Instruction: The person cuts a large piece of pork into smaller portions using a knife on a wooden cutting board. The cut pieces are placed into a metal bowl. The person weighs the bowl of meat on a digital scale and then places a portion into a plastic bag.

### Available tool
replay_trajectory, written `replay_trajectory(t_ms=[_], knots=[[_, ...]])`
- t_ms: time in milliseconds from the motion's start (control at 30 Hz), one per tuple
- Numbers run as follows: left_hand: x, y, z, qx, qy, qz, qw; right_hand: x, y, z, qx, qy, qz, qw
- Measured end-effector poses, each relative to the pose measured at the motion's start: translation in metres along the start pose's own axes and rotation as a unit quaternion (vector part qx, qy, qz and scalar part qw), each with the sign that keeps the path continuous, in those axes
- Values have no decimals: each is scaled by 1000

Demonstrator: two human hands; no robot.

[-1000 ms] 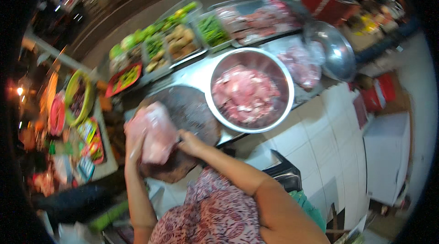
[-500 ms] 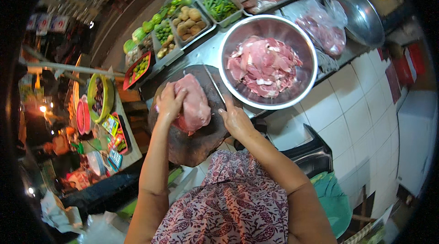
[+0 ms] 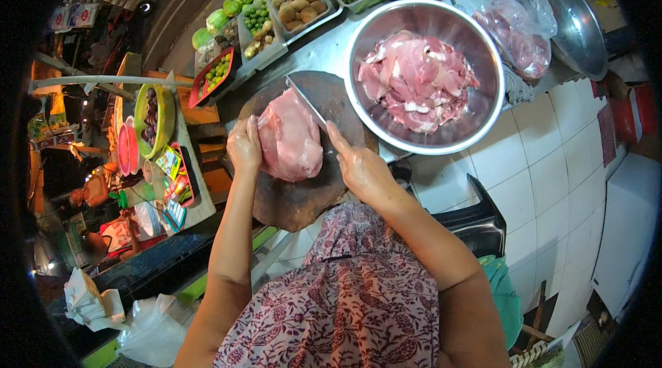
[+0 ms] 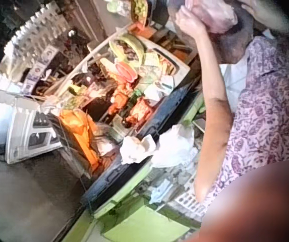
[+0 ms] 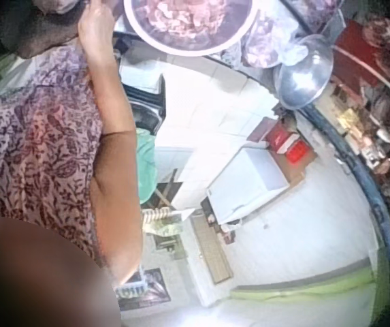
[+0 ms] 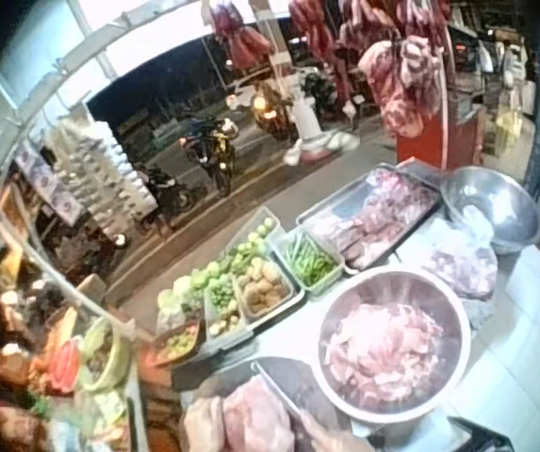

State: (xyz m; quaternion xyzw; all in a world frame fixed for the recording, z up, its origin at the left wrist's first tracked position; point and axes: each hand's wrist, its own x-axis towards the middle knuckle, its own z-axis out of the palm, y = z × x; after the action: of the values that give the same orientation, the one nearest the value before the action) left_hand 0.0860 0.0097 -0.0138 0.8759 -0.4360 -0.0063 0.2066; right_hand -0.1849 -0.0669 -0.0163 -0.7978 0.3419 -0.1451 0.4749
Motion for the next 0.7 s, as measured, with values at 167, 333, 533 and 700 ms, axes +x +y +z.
replay_trajectory(t_ms=[167,333,533,700], knots=[[6,11,-5,52,-46,-53,996,-5,-8,-3,24,-29,35,999],[5,6,3,64,-6,-47,997,-8,-12,-7,55,-60,77,994],[5,-1,5,10,-1,-26,1000,-14,-14,-18,77,-68,44,994],[4,-3,4,-13,-8,-16,1000,-7,-13,-12,53,-67,43,995]])
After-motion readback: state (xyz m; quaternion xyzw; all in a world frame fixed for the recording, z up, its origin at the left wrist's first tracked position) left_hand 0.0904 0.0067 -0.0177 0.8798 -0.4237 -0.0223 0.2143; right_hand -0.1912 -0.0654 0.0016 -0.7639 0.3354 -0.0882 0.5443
